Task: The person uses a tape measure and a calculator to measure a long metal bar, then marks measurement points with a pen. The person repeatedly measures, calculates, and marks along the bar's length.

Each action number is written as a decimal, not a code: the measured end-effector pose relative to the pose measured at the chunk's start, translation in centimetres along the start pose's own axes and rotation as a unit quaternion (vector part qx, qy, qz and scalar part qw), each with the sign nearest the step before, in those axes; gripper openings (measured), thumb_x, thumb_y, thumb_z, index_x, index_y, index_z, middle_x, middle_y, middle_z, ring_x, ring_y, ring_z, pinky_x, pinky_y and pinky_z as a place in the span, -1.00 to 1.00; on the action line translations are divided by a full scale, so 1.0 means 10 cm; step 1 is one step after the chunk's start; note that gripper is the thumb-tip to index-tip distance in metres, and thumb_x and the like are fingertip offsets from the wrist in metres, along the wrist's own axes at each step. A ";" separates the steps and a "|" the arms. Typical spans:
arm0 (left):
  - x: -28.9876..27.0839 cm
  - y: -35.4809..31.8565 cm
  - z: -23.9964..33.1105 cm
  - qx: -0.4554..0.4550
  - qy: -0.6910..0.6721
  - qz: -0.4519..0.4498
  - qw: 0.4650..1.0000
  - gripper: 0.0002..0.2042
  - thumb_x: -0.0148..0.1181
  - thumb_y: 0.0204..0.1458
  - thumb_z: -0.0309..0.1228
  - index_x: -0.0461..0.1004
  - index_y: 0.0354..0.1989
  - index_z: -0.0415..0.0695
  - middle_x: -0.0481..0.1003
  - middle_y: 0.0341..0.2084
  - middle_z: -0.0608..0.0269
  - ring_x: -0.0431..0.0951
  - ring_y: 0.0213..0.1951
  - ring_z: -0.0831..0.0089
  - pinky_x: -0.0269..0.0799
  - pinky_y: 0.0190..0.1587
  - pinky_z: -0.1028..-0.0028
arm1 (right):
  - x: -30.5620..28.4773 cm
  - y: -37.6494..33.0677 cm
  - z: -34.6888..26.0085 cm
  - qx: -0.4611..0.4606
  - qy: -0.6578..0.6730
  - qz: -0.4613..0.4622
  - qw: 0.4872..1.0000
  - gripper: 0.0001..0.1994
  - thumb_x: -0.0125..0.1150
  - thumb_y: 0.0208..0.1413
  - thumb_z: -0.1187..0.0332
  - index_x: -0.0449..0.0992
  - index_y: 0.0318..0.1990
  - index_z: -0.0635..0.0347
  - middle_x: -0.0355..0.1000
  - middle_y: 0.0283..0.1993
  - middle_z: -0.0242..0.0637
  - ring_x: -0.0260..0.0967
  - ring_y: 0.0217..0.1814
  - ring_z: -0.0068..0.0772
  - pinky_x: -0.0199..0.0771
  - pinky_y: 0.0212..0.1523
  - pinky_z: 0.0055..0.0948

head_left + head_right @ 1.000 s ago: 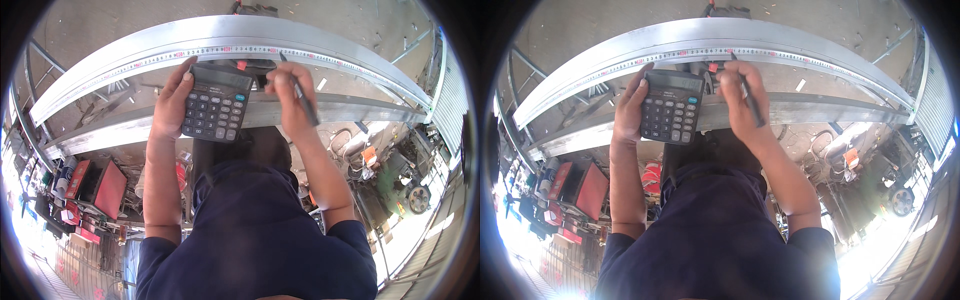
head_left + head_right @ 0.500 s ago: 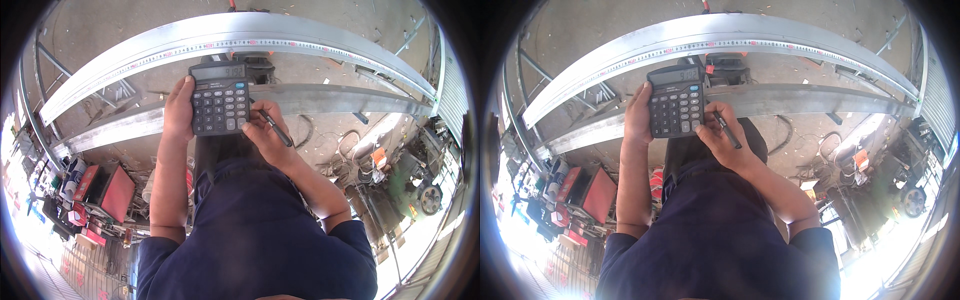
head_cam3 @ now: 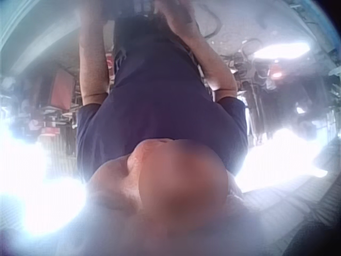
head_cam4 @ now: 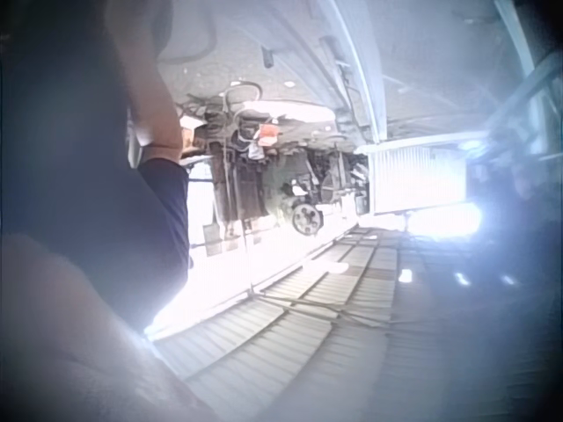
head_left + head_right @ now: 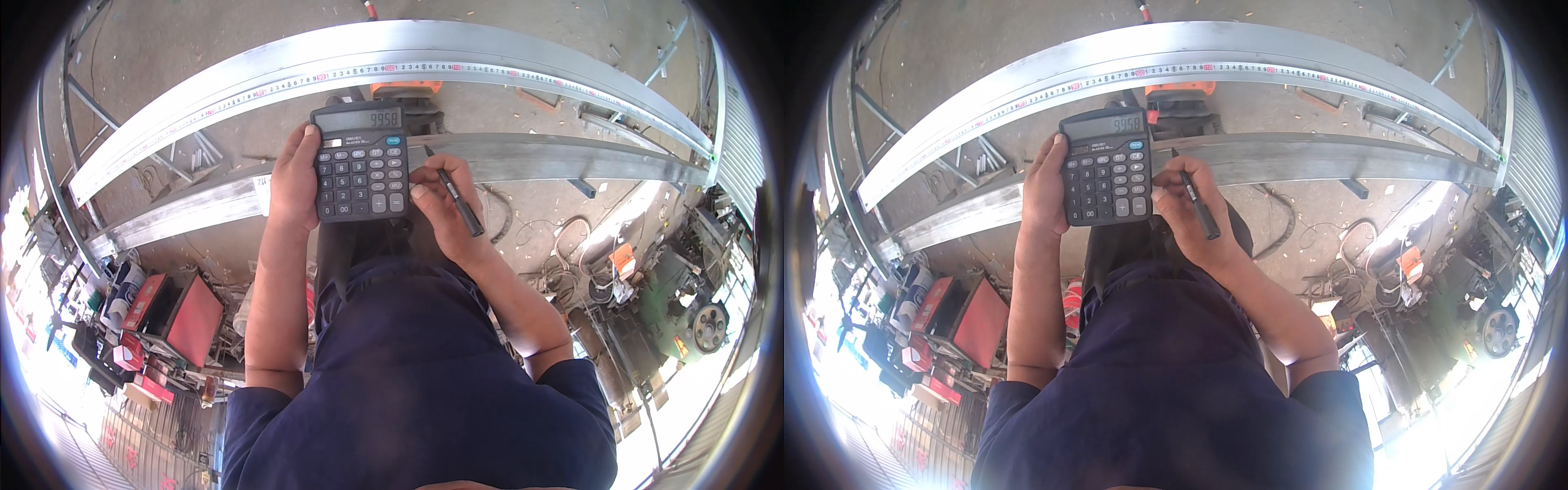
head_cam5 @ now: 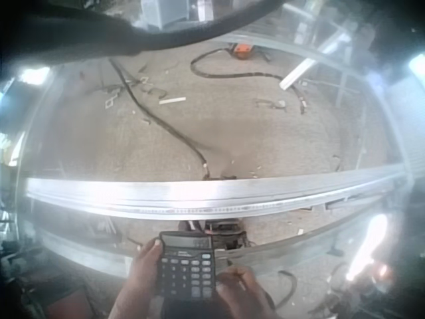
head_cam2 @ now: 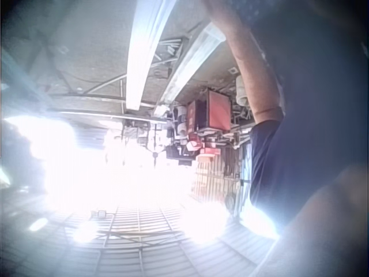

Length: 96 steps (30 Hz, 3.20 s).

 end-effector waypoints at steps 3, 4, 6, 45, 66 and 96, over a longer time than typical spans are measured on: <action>0.03 0.01 0.00 0.002 0.000 0.001 1.000 -0.60 -0.07 0.45 -0.26 0.37 0.29 -0.29 0.61 -0.11 0.11 0.70 -0.20 0.45 0.67 -0.19 0.45 | -0.09 0.05 0.00 -0.022 -0.031 0.018 0.999 -0.64 0.18 0.34 0.48 0.30 0.24 0.19 0.50 0.01 -0.27 0.43 0.02 -0.54 0.49 -0.02 -0.46; 0.04 0.01 -0.01 0.003 0.002 0.000 1.000 -0.60 -0.07 0.45 -0.27 0.37 0.29 -0.30 0.61 -0.11 0.11 0.70 -0.20 0.44 0.67 -0.18 0.45 | -0.13 0.06 -0.02 -0.027 -0.041 0.022 0.999 -0.65 0.17 0.35 0.48 0.31 0.23 0.19 0.50 0.01 -0.27 0.44 0.01 -0.53 0.50 -0.01 -0.46; 0.05 0.03 -0.01 0.004 0.002 -0.003 1.000 -0.59 -0.06 0.45 -0.27 0.36 0.31 -0.30 0.61 -0.10 0.10 0.70 -0.20 0.44 0.67 -0.18 0.45 | -0.17 0.08 -0.05 -0.031 -0.047 0.030 0.998 -0.68 0.14 0.37 0.47 0.33 0.22 0.20 0.51 0.02 -0.26 0.46 -0.01 -0.52 0.51 0.00 -0.44; -0.14 0.62 0.11 0.053 0.140 -0.085 0.985 -0.41 0.01 0.45 -0.36 0.02 0.58 -0.13 0.60 -0.24 0.25 0.53 -0.23 0.66 0.45 -0.12 0.60 | 0.00 1.78 -0.44 -0.132 -0.240 0.053 0.960 -0.84 0.22 0.33 0.36 0.52 -0.19 0.30 0.60 -0.44 -0.28 0.61 -0.45 -0.51 0.55 -0.43 -0.49; -0.19 0.63 0.09 0.041 0.131 -0.103 0.985 -0.43 -0.03 0.44 -0.35 0.06 0.57 -0.15 0.56 0.04 0.05 0.59 -0.06 0.53 0.52 0.00 0.52 | -0.02 1.82 -0.34 -0.195 -0.330 0.071 0.921 -0.82 0.27 0.33 0.34 0.55 -0.21 0.30 0.56 -0.53 -0.27 0.56 -0.52 -0.47 0.49 -0.45 -0.47; -0.21 0.64 0.08 0.040 0.128 -0.103 0.986 -0.43 -0.04 0.45 -0.35 0.05 0.58 -0.15 0.57 0.03 0.02 0.61 -0.07 0.51 0.54 -0.02 0.51 | 0.00 1.82 -0.34 -0.183 -0.349 0.075 0.916 -0.81 0.28 0.33 0.31 0.55 -0.22 0.28 0.57 -0.53 -0.25 0.57 -0.52 -0.39 0.51 -0.45 -0.42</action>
Point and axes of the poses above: each hand's wrist, its own y-axis towards the middle knuckle, its own x-axis out of the palm, z = x × y, the point moved 2 cm from there along y, towards the middle knuckle
